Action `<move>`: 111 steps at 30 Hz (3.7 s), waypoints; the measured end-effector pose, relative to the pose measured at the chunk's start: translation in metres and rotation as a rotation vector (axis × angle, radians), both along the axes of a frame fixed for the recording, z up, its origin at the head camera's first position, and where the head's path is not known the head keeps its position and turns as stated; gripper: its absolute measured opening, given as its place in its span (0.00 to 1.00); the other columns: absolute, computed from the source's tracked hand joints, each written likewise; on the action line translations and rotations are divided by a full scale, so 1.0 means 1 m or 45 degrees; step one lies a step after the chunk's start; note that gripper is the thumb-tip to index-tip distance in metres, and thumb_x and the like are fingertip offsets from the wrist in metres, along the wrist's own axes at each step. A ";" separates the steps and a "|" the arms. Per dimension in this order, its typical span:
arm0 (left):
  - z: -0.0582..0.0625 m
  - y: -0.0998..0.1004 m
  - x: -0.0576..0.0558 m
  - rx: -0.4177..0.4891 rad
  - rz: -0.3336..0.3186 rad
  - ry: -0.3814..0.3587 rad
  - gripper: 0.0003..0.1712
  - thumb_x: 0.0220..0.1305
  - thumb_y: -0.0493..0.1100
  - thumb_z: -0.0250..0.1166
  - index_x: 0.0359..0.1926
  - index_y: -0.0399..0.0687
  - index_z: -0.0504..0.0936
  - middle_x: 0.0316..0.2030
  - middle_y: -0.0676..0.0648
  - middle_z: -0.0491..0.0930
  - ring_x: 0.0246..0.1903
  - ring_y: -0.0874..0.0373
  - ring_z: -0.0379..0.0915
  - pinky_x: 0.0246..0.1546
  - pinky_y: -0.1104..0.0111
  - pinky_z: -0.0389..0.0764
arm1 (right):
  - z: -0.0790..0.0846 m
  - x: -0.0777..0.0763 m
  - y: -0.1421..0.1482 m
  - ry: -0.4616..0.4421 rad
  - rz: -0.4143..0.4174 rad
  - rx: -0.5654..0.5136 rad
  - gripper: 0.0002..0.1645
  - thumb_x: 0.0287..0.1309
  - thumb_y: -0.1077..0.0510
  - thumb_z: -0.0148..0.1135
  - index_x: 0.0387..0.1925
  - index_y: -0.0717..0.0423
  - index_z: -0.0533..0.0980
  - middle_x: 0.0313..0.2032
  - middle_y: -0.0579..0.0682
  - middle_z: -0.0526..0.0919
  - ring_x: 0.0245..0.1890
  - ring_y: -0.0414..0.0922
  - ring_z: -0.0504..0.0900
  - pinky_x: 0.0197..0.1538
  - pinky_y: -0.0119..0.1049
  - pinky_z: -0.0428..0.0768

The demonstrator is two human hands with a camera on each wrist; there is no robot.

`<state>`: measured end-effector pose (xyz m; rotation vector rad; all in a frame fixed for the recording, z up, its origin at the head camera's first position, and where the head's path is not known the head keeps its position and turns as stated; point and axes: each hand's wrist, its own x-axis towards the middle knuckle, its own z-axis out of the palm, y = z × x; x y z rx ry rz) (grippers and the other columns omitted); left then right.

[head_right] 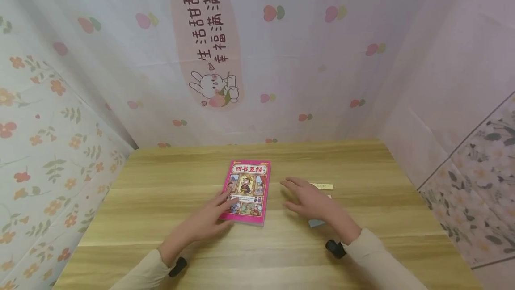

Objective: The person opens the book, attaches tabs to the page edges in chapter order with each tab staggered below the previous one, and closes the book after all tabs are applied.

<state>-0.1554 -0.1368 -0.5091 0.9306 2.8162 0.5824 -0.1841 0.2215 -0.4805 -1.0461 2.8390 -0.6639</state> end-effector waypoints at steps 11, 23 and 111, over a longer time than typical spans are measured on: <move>-0.003 0.029 0.005 -0.085 0.113 0.081 0.34 0.71 0.53 0.64 0.73 0.48 0.71 0.74 0.30 0.54 0.72 0.30 0.48 0.61 0.39 0.67 | -0.008 -0.004 -0.038 0.081 0.185 0.062 0.39 0.62 0.48 0.72 0.68 0.62 0.71 0.65 0.64 0.72 0.64 0.62 0.72 0.63 0.57 0.73; -0.002 0.041 0.006 -0.086 0.182 0.055 0.33 0.69 0.54 0.66 0.70 0.48 0.74 0.75 0.32 0.54 0.72 0.31 0.50 0.60 0.35 0.67 | -0.019 0.010 -0.046 0.018 0.183 0.214 0.40 0.60 0.44 0.73 0.69 0.56 0.73 0.71 0.61 0.66 0.66 0.61 0.70 0.64 0.55 0.72; 0.002 0.008 0.011 0.081 0.098 -0.021 0.39 0.68 0.48 0.69 0.73 0.39 0.66 0.73 0.34 0.59 0.71 0.39 0.58 0.68 0.49 0.63 | 0.028 -0.006 -0.065 0.559 0.426 -0.006 0.21 0.52 0.55 0.80 0.46 0.59 0.84 0.49 0.51 0.85 0.49 0.48 0.85 0.51 0.42 0.84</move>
